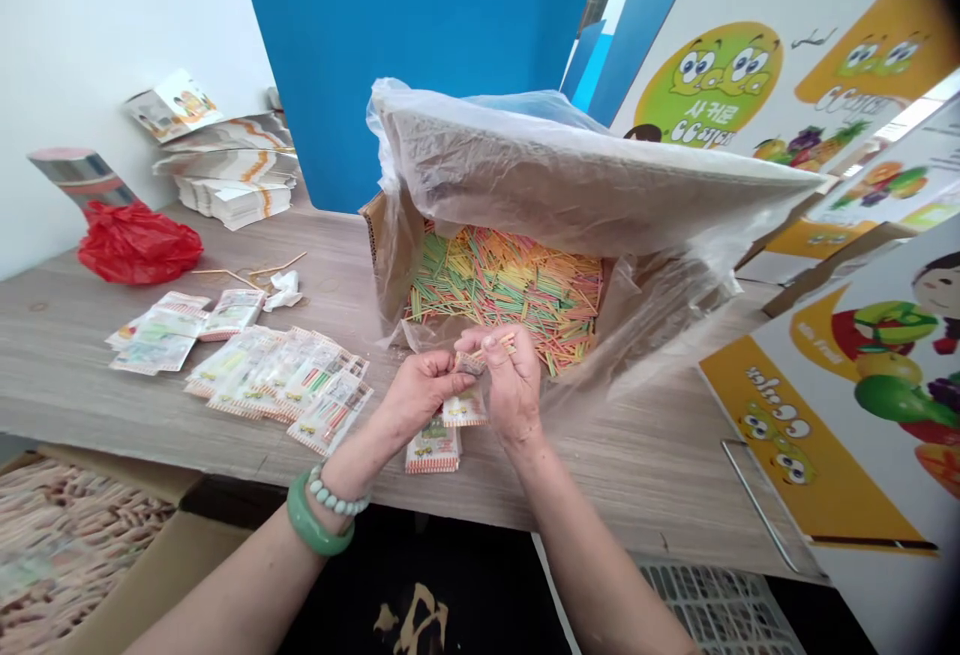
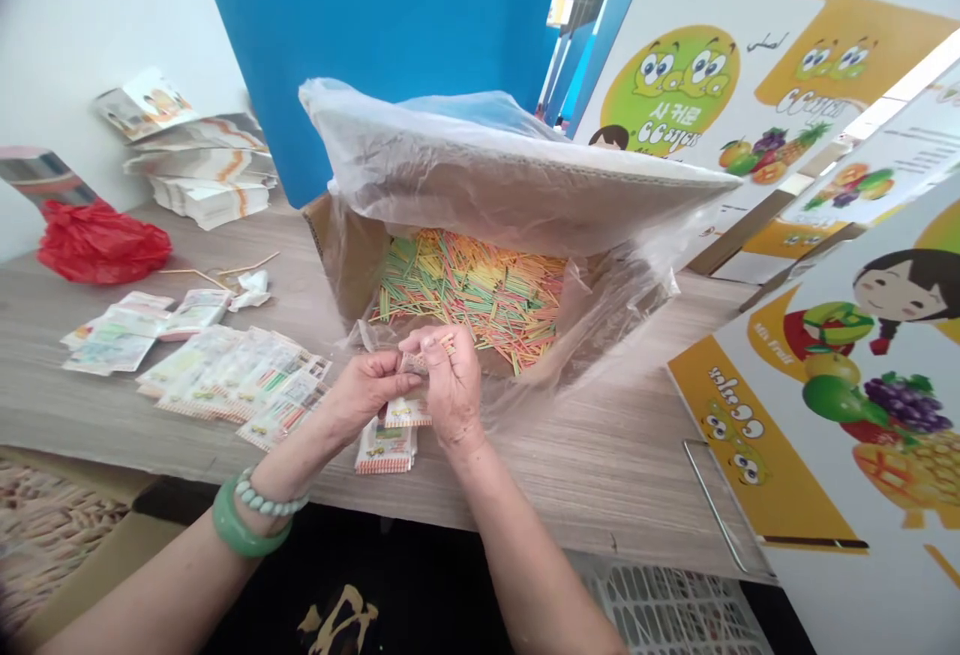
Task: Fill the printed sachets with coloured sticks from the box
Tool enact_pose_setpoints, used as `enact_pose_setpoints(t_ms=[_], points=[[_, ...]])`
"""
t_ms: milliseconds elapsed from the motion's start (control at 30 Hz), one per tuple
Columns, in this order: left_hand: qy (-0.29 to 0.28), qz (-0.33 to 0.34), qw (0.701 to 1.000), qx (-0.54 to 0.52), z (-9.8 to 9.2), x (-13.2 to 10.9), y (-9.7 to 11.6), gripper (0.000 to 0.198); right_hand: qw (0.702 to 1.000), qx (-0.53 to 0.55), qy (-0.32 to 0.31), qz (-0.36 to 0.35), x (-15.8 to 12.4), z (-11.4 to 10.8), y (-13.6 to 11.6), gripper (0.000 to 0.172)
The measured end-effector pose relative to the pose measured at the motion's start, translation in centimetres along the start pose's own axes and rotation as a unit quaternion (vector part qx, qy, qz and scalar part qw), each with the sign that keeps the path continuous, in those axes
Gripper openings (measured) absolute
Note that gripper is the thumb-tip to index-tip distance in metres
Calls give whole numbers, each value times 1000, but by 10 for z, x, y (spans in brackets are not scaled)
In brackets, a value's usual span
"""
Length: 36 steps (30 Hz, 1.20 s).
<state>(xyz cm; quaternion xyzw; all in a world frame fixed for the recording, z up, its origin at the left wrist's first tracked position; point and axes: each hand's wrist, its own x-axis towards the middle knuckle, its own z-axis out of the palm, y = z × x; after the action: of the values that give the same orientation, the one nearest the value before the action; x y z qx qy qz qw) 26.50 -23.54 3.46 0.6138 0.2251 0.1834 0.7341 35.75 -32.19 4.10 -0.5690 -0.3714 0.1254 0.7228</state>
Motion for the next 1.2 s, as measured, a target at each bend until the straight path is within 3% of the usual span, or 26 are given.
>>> enact_pose_setpoints(t_ms=[267,367,500,700,767,900,1000,1067,1133,1200], points=[[-49,70,996,35,-2,5,-8,35,992,16,-113,58,7,-10,12,20],[-58,43,996,-54,-4,4,-10,31,984,-13,-161,78,11,-16,15,18],[-61,3,989,-133,-5,3,-10,30,986,-31,-152,66,11,-17,14,29],[38,39,987,-151,-23,-9,-7,28,965,-189,-184,12,-10,-12,10,33],[67,51,991,-101,-34,-21,-8,30,963,-202,-172,48,-22,-7,10,36],[103,68,992,13,-45,-53,-13,32,957,-133,-202,163,-50,17,19,22],[106,36,994,16,-47,-71,-18,29,946,-56,-186,258,-68,36,28,25],[102,4,995,14,-51,-76,-20,24,931,-55,-217,287,-74,38,28,25],[119,-6,992,43,-59,-76,-23,19,925,-137,-253,249,-77,32,22,29],[160,19,978,129,-68,-73,-28,17,910,-294,-231,179,-78,21,15,31]])
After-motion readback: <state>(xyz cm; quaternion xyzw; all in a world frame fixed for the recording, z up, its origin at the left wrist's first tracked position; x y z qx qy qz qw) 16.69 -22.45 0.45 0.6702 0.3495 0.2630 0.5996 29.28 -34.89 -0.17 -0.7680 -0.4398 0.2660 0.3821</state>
